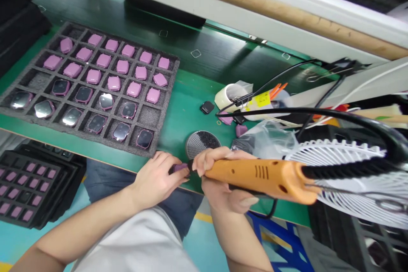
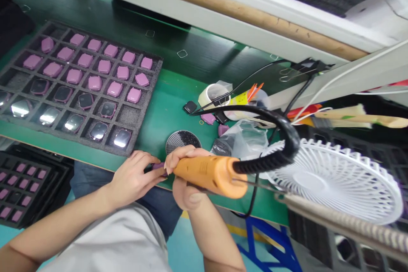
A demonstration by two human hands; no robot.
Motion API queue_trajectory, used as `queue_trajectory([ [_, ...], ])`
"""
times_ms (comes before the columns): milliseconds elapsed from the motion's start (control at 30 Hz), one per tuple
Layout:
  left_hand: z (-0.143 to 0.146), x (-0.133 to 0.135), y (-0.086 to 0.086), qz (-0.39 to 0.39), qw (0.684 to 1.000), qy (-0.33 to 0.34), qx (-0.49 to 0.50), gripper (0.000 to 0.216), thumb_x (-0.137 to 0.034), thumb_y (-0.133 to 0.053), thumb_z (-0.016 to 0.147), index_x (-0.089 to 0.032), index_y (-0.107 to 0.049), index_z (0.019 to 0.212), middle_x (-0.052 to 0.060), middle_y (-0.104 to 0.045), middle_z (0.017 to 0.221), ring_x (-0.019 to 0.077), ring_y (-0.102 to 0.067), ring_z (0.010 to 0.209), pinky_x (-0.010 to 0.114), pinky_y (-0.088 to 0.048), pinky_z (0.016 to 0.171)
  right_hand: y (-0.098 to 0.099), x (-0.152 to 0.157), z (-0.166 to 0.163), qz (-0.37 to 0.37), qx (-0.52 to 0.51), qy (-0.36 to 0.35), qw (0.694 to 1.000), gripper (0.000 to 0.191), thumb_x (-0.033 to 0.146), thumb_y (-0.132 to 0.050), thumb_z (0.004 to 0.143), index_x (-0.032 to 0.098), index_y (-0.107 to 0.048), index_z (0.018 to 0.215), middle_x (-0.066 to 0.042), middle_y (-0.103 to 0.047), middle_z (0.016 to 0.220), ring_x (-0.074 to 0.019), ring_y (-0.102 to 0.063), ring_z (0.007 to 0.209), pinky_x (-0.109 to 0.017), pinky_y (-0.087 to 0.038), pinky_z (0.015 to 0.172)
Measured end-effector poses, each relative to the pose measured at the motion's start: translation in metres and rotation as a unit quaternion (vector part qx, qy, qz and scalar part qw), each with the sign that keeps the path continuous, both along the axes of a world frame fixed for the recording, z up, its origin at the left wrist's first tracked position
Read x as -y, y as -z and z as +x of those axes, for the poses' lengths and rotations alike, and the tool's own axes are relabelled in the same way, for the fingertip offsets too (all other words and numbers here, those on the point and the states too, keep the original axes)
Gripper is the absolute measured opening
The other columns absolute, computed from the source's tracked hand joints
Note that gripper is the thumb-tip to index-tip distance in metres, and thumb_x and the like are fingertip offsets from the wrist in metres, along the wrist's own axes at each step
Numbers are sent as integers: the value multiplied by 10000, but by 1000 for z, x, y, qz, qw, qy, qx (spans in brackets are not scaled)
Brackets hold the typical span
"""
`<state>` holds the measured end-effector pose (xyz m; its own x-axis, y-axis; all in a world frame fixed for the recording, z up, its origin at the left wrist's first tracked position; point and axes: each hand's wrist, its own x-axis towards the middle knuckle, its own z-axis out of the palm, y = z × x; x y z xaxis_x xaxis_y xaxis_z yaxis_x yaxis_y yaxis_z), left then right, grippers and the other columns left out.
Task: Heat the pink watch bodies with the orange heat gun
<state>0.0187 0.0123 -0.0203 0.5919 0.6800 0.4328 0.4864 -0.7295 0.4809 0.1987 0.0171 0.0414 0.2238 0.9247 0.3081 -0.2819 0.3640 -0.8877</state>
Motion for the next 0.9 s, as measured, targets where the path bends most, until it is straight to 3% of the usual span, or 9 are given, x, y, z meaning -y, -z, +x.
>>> queue_trajectory([
  [133, -1, -1, -5, -29, 999, 9, -21, 295, -409, -724, 1109, -174, -718, 1287, 129, -761, 1278, 294, -692, 1163, 450, -558, 951, -9, -7, 10, 28, -10, 65, 997, 518, 801, -757, 893, 348, -704, 1141, 52, -690, 799, -158, -607, 535, -346, -568, 523],
  [267, -5, -2, -12, -55, 996, 61, -30, 255, -224, -622, 1115, -159, -679, 1355, 133, -721, 1509, 320, -648, 1355, 493, -529, 1061, -4, -16, 19, 28, -15, 103, 994, 532, 797, -784, 858, 334, -686, 1100, 63, -697, 751, -161, -593, 490, -326, -538, 474],
  [333, -6, -2, -12, -58, 996, 62, -20, 270, -177, -597, 1105, -162, -677, 1362, 127, -752, 1442, 303, -674, 1284, 483, -531, 1045, 0, -19, 20, 27, -23, 107, 994, 539, 803, -781, 852, 326, -681, 1084, 65, -696, 742, -160, -588, 475, -317, -522, 452],
  [433, -4, 0, -9, -46, 998, 34, -25, 247, -311, -671, 1114, -174, -699, 1316, 140, -766, 1313, 310, -700, 1173, 484, -545, 992, 3, -20, 17, 26, -26, 107, 994, 557, 812, -787, 843, 320, -675, 1078, 63, -692, 739, -158, -587, 474, -315, -520, 446],
  [533, -3, 0, -9, -42, 998, 29, -40, 324, -409, -737, 1084, -173, -709, 1304, 161, -748, 1326, 335, -697, 1213, 502, -550, 1003, 4, -18, 15, 16, -24, 94, 995, 578, 821, -798, 828, 317, -669, 1080, 61, -691, 739, -162, -587, 475, -321, -523, 449],
  [733, -7, -2, -13, -35, 997, 63, -32, 286, -218, -632, 1087, -152, -696, 1358, 142, -740, 1446, 323, -665, 1326, 491, -507, 1085, 7, -17, 18, 16, -16, 78, 997, 528, 793, -798, 848, 338, -696, 1095, 55, -682, 753, -172, -578, 488, -335, -511, 455],
  [900, -3, -1, -9, -7, 999, 42, -30, 211, -294, -688, 1109, -196, -736, 1290, 116, -766, 1320, 293, -693, 1182, 469, -514, 1006, 4, -12, 18, 26, -9, 73, 997, 501, 789, -750, 898, 353, -726, 1143, 42, -690, 782, -179, -588, 519, -355, -535, 485],
])
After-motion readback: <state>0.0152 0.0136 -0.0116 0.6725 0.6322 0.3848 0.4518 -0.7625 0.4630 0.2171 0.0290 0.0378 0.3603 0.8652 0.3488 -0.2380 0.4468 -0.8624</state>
